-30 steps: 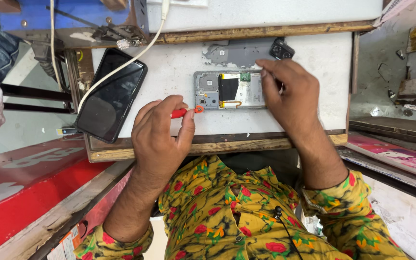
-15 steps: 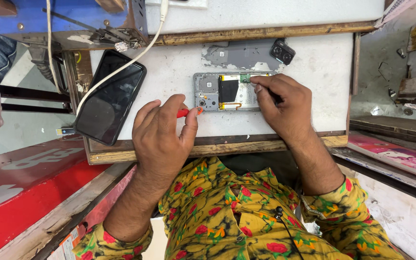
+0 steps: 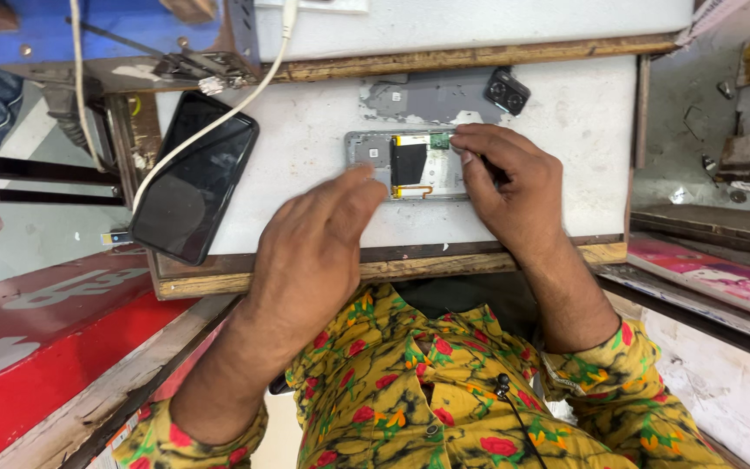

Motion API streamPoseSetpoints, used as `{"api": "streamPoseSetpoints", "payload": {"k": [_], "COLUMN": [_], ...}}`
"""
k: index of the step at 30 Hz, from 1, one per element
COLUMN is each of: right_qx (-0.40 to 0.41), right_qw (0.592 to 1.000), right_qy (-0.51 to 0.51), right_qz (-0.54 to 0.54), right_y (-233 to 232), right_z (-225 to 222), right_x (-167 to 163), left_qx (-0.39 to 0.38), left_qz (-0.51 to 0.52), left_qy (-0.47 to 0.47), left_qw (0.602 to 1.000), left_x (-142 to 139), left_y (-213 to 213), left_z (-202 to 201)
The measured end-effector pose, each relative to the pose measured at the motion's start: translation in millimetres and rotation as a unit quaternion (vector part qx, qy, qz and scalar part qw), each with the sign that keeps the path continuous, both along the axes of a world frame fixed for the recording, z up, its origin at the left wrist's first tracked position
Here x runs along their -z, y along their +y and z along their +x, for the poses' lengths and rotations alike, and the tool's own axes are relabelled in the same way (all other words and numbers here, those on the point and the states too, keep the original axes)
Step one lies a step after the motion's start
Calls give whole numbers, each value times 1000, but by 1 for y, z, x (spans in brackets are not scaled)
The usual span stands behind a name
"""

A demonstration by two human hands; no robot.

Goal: The person removes the back cover of a smartphone using a black prying tool, then uses a red-handled screwdriver to unscrew and remove the camera module and other internal components. The removed parts are placed on the workbench.

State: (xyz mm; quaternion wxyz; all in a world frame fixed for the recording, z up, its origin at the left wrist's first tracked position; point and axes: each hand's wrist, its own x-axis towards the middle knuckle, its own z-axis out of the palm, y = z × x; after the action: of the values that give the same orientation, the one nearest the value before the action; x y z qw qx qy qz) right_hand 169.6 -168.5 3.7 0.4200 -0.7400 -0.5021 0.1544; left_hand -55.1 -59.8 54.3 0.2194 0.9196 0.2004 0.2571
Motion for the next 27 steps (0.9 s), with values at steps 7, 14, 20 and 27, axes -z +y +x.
{"api": "streamPoseSetpoints", "payload": {"k": [7, 14, 20, 27], "right_qx": [-1, 0, 7, 8], "right_qw": [1000, 1000, 1000, 999], "right_qy": [-6, -24, -12, -34], "right_qz": [6, 5, 4, -5], "right_y": [1, 1, -1, 0], "right_z": [0, -1, -1, -1], "right_x": [-1, 1, 2, 3], "left_qx": [-92, 87, 36, 28], "left_qz": [-6, -29, 2, -18], "left_qy": [93, -21, 25, -12], "left_qw": [991, 996, 999, 999], "left_x": [2, 2, 1, -8], "left_y": [2, -3, -8, 6], "left_z": [-1, 2, 4, 2]}}
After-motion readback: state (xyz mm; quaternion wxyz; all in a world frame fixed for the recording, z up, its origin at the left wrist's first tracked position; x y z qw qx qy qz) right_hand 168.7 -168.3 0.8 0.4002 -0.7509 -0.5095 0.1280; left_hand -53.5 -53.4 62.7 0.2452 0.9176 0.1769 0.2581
